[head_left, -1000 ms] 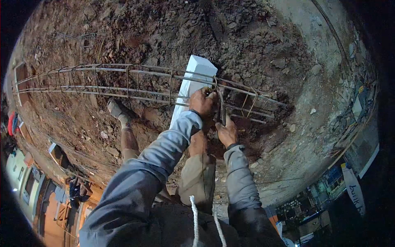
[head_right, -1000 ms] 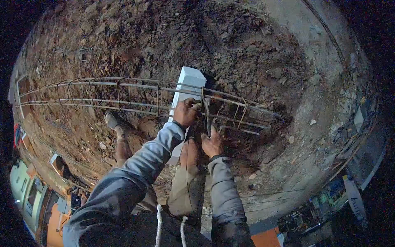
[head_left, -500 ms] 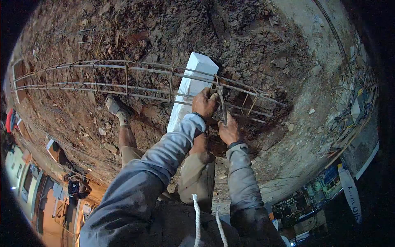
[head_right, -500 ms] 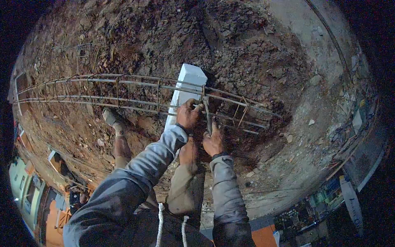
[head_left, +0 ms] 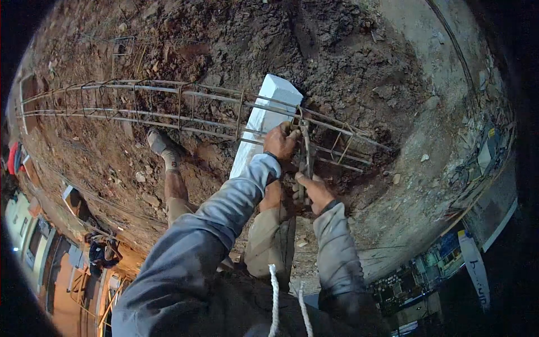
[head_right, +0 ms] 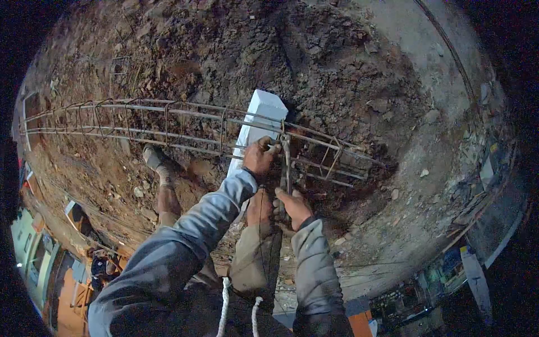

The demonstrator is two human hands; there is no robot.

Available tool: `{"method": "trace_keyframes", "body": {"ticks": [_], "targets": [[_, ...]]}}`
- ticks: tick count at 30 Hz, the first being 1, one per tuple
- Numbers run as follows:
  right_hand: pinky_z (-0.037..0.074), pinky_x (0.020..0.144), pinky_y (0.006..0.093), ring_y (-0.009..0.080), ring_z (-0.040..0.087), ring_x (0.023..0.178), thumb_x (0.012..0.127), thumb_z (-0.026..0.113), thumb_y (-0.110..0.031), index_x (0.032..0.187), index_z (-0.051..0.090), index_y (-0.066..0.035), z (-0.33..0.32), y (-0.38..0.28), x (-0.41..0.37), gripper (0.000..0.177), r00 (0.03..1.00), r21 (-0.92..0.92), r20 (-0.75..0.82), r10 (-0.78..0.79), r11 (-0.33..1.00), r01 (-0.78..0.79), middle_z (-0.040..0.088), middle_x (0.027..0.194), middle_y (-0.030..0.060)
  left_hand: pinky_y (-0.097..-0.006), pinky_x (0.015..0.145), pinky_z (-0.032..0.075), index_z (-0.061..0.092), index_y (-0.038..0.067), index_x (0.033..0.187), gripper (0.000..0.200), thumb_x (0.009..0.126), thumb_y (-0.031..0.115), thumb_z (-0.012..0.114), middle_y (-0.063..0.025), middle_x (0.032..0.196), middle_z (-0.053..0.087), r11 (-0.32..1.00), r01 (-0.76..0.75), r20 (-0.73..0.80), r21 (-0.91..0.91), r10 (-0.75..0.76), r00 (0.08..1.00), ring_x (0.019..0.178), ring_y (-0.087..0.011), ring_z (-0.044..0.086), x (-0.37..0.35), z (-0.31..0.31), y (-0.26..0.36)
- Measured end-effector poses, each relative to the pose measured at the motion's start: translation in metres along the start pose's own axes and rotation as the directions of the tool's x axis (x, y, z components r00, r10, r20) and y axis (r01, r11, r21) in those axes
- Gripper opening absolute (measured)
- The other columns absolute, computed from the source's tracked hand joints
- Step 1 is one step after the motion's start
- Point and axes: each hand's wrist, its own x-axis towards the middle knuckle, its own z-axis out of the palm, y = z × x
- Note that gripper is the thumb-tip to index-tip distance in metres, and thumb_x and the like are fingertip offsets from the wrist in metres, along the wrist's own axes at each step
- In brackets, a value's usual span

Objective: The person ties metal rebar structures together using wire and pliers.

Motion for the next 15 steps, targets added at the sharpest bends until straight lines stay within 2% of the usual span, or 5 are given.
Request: {"method": "trace_keyframes", "body": {"ticks": [3,6,10,13,15], "targets": [[0.038,0.048,0.0298,0.014,0.048,0.051,0.085,0.053,-0.035,0.07,0.056,-0.008,0.003,0.012,0.011,0.031,0.999,0.034,0.009,0.033,0.999,-0.033,0.049,0.058,0.0013,-0.0413,0.061,0.043,0.061,0.004,0.088,0.025,0.08,0.028,0.059,-0.0177,0.073,0.062,0.999,0.052,0.044,-0.011,-0.051,0.998,0.07,-0.032,0.059,0.0,0.001,0.002],[0.038,0.05,0.0322,0.0151,0.047,0.051,0.085,0.052,-0.039,0.07,0.055,-0.006,0.005,0.006,0.012,0.036,0.998,-0.133,-0.065,0.003,0.991,-0.012,0.05,0.058,0.0012,-0.0423,0.063,0.043,0.06,0.005,0.09,0.026,0.08,0.029,0.059,-0.0184,0.074,0.061,0.995,-0.091,-0.035,0.029,0.092,0.995,0.071,-0.0337,0.059,0.006,0.012,-0.019],[0.037,0.049,0.0363,0.0162,0.049,0.051,0.083,0.057,-0.042,0.069,0.055,-0.007,-0.012,0.012,0.032,0.038,0.983,-0.384,-0.182,0.001,0.921,-0.072,0.05,0.056,0.0032,-0.0443,0.065,0.044,0.059,0.007,0.093,0.032,0.08,0.037,0.059,-0.019,0.075,0.061,0.986,-0.028,-0.006,0.167,0.029,1.0,0.074,-0.0365,0.059,0.007,0.006,-0.007],[0.028,0.036,0.0315,0.0137,0.038,0.038,0.082,0.061,-0.034,0.064,0.048,-0.006,-0.033,-0.007,0.029,0.036,0.982,-0.399,-0.156,0.104,0.903,-0.159,0.041,0.048,0.0009,-0.0425,0.061,0.044,0.06,0.004,0.091,0.036,0.078,0.037,0.062,-0.0171,0.065,0.06,0.992,0.118,0.049,0.035,-0.12,0.992,0.064,-0.0289,0.059,0.003,0.003,0.011],[0.028,0.037,0.0308,0.0124,0.035,0.038,0.081,0.063,-0.037,0.071,0.05,-0.008,-0.057,-0.013,0.032,0.033,0.949,-0.179,0.178,0.26,0.957,-0.229,0.038,0.049,-0.0005,-0.0375,0.061,0.045,0.062,-0.001,0.085,0.024,0.074,0.02,0.059,-0.0197,0.066,0.059,0.941,0.297,0.151,-0.16,-0.274,0.95,0.067,-0.0243,0.06,0.024,0.036,-0.033]]}}
